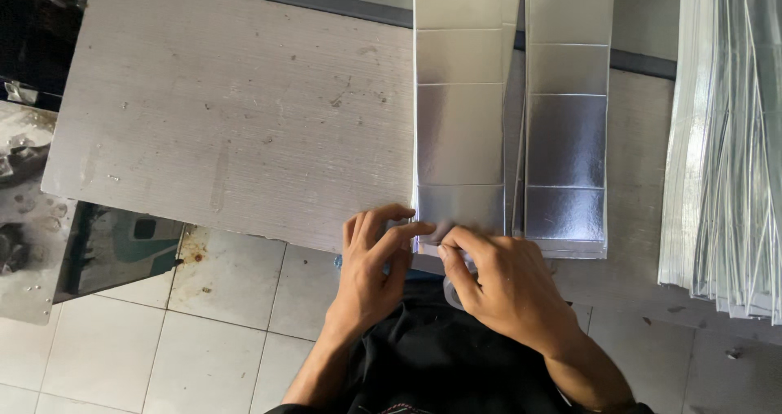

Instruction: The person applies white adhesive tape to the edges of rectangular silver panels. They smooth the tape down with their fingers to secure it to the panel surface. The person repeats this process on multiple panels, handling them one at a time on a workbench.

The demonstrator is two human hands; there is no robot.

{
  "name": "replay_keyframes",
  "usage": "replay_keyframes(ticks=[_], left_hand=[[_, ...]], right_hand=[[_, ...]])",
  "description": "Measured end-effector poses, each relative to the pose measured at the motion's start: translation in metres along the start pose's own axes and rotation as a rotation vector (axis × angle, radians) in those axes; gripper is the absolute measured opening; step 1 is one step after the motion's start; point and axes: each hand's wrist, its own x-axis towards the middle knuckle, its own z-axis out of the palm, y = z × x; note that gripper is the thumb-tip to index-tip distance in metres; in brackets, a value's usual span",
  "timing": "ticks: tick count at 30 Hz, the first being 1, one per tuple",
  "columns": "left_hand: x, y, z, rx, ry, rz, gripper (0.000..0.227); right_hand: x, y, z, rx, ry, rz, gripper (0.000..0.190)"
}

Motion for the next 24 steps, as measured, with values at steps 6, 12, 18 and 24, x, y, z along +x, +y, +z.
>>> replay_keyframes(ticks=[6,12,18,24], left_hand=[[0.000,-0.001,0.000,-0.008,-0.005,-0.008,0.045],[0.002,0.002,-0.002,-0.029,-0.014,-0.014,0.039],[0.003,0.005,-0.004,-0.042,-0.025,-0.031,0.027],[0.004,0.007,-0.007,-0.048,-0.034,-0.035,0.025]], right_hand=[[0.006,0.000,0.006,-0.072,0.034,-0.027,0.015],[0.005,0.002,0.014,-0.129,0.053,-0.032,0.018],[0.006,-0.001,0.012,-0.111,0.097,-0.073,0.011],[0.006,0.000,0.014,-0.167,0.081,-0.045,0.018]])
